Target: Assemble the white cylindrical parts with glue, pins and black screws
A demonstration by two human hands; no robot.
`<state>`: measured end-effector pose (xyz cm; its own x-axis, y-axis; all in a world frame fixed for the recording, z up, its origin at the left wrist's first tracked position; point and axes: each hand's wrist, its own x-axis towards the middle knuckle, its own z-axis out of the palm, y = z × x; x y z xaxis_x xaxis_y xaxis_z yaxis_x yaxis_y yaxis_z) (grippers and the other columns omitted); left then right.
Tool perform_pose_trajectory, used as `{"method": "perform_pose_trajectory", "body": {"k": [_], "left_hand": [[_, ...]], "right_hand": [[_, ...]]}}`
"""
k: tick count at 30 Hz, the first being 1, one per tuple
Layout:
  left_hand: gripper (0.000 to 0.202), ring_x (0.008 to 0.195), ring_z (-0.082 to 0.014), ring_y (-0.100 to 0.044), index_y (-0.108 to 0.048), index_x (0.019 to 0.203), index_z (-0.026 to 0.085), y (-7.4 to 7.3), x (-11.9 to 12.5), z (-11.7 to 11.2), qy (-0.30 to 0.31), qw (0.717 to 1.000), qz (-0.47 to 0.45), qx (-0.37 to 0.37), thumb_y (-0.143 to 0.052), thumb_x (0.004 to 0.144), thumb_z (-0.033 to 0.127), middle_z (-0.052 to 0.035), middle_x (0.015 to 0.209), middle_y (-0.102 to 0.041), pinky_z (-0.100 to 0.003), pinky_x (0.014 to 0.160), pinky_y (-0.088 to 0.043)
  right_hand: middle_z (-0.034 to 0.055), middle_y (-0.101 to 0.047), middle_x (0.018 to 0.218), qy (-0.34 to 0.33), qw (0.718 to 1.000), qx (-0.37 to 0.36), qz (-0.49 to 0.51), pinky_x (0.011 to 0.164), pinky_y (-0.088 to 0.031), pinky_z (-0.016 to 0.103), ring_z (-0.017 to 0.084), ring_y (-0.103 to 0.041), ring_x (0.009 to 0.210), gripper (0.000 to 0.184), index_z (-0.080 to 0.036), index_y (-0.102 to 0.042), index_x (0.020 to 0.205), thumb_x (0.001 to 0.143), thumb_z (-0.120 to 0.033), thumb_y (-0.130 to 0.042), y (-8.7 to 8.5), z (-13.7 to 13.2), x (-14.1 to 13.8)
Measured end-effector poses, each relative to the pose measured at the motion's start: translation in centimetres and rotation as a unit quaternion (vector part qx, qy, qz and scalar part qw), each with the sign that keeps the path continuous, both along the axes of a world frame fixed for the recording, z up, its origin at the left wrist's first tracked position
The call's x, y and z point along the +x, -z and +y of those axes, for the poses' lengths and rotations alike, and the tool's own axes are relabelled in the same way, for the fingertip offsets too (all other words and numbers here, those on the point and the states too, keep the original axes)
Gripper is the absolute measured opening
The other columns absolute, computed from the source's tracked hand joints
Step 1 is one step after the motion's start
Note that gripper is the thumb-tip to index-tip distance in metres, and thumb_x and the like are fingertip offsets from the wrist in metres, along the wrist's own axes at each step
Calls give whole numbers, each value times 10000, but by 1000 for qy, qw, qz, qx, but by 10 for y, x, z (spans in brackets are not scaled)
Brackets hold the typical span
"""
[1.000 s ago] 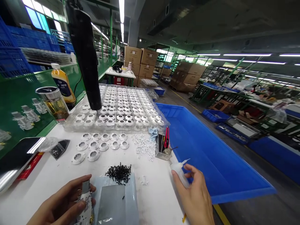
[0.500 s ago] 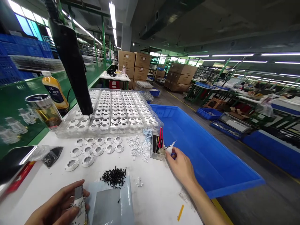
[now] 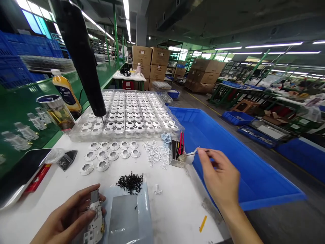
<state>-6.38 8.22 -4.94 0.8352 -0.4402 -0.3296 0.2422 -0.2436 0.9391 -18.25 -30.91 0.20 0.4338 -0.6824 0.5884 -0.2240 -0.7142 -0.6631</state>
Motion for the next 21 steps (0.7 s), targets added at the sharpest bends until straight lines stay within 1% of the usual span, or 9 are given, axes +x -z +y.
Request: {"method": "perform_pose_trajectory", "body": {"k": [2,3,5,7,9,12,17,21], "left_hand": [[693,1347,-338,-649,-698,1383,335,-3,0,0,0,1000,-7,9,-811,785,668,-48,1364,-758,-417,1146,-512],[694,1345,-339,-652,-697,1385,331,-4,0,0,0,1000,-6,14,-810,788,665,-51,1362,-760,-408,1129,-529],[710,1346,-339,-651,-682,1404,323,-4,1,0,4,1000,-3,16,-803,794,666,-61,1374,-751,-414,1137,-519],[720,1345,-340,-651,-660,1427,323,-3,2,1,10,1000,5,13,-792,809,666,-70,1383,-743,-449,1176,-464],[714,1340,-342,-653,-649,1439,321,-2,2,1,15,1000,10,1,-782,824,660,-78,1380,-743,-476,1200,-414],[693,1329,-341,-661,-661,1425,324,-2,2,0,11,1000,8,-3,-789,824,643,-73,1363,-752,-478,1194,-407],[661,1318,-305,-673,-655,1422,351,-4,2,0,16,1000,-1,12,-767,844,649,-42,1362,-756,-404,1172,-453],[721,1334,-328,-659,-654,1432,310,-5,2,-1,14,1000,-4,23,-776,819,670,-69,1379,-743,-431,1183,-449]], "right_hand": [[63,-747,1100,6,999,-4,-42,918,-515,368,285,-684,1019,241,-258,-777,1021,1007,-476,-675,4,17,-8],[60,-753,1090,-7,999,0,-45,926,-521,367,279,-691,1007,220,-262,-776,1023,1012,-457,-675,9,27,-12],[44,-768,1015,-58,998,15,-22,840,-551,343,262,-709,922,194,-263,-785,975,1001,-429,-690,23,48,-17],[32,-770,951,-106,994,25,4,751,-551,316,248,-713,861,195,-256,-782,907,994,-405,-692,37,64,-17],[28,-765,937,-129,991,30,11,729,-540,302,237,-711,855,197,-249,-764,877,1004,-373,-678,46,73,-14],[30,-759,946,-135,990,35,9,743,-529,297,231,-706,878,184,-244,-749,886,1018,-342,-667,50,75,-11],[39,-756,937,-140,989,47,16,744,-529,300,237,-709,877,205,-231,-743,867,1018,-346,-665,49,72,-12],[49,-759,949,-135,989,54,15,737,-531,306,249,-712,890,203,-225,-749,881,1016,-353,-667,51,72,-12]]}}
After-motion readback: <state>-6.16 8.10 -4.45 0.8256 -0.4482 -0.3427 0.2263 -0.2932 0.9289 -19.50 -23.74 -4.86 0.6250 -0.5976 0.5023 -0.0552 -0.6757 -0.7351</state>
